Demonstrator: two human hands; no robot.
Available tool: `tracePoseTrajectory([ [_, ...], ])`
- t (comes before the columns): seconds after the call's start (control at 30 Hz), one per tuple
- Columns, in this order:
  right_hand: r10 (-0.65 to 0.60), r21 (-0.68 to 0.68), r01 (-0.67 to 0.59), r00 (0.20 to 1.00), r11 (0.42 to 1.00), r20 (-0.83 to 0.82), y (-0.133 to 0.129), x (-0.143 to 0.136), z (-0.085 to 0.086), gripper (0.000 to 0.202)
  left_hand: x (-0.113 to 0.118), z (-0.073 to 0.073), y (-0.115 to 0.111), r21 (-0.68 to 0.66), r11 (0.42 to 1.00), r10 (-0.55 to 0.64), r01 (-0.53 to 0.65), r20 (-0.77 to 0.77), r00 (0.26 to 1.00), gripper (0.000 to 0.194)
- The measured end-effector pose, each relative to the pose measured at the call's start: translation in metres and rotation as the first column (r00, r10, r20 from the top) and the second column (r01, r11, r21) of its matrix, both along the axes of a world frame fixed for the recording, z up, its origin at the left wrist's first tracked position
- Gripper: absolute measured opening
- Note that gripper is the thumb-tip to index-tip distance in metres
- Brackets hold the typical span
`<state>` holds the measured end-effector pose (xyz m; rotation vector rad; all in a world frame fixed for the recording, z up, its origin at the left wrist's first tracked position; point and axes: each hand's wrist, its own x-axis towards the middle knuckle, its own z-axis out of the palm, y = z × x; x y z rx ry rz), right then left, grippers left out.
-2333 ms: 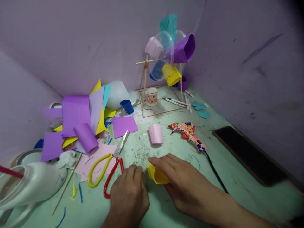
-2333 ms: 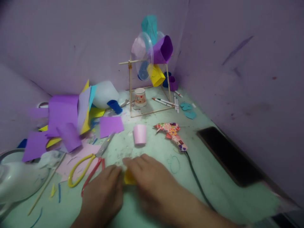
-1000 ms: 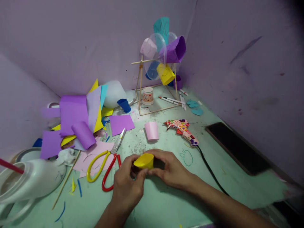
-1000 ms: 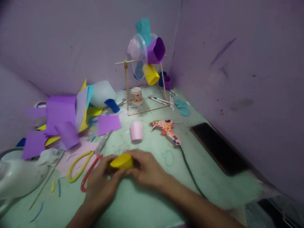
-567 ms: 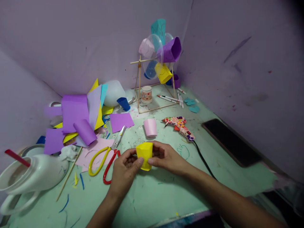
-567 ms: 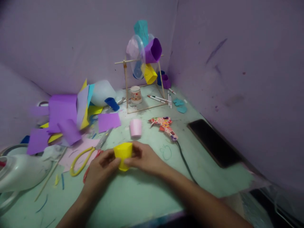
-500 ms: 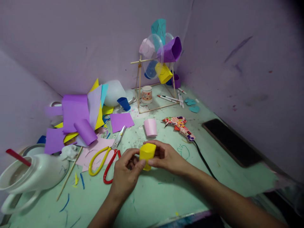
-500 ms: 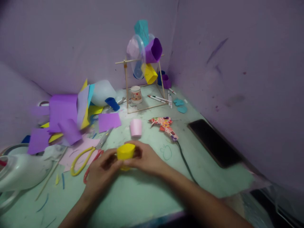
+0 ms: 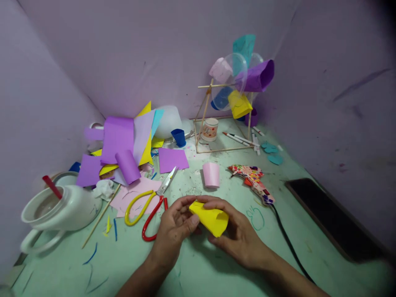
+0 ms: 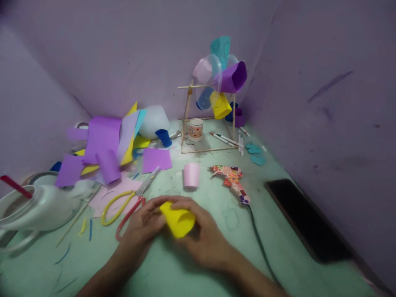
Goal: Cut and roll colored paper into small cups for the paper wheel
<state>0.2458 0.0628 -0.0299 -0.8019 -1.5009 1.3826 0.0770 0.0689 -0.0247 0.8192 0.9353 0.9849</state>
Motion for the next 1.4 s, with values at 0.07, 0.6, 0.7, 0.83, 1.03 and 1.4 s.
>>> tracePoseTrajectory([
  [0.07,0.033,-0.018,-0.032,0.999,0.999,0.024,-0.001,0.001,0.001,0.048,-0.001,-0.002,0.001,-0.002,1.0,0.008,-0.008,0.021,1.0,0.038],
  [0.6,-0.001,-0.38,-0.032,0.996,0.924,-0.086,-0.001,0.0,0.0,0.094,0.002,-0.007,-0.002,-0.06,0.997,0.051,-0.043,0.135,0.989,0.022],
  [0.7,0.025,-0.344,-0.028,1.0,0.938,-0.012,-0.005,0.002,-0.003,0.098,0.003,-0.006,-0.001,-0.081,0.995,0.065,-0.058,0.092,0.994,0.018],
  [0.83,0.056,-0.235,-0.026,0.991,0.972,0.123,-0.008,0.005,-0.007,0.098,0.002,-0.004,0.001,-0.13,0.99,0.071,-0.056,0.116,0.991,0.017],
  [1.03,0.081,-0.124,-0.052,0.967,0.991,0.243,-0.008,0.008,-0.009,0.101,0.002,-0.002,0.0,-0.203,0.979,0.085,-0.036,0.236,0.968,0.01],
  [1.4,0.038,-0.262,-0.022,0.998,0.965,0.058,-0.005,0.001,0.001,0.101,0.008,0.001,-0.001,-0.223,0.967,0.16,-0.12,0.168,0.973,0.018],
])
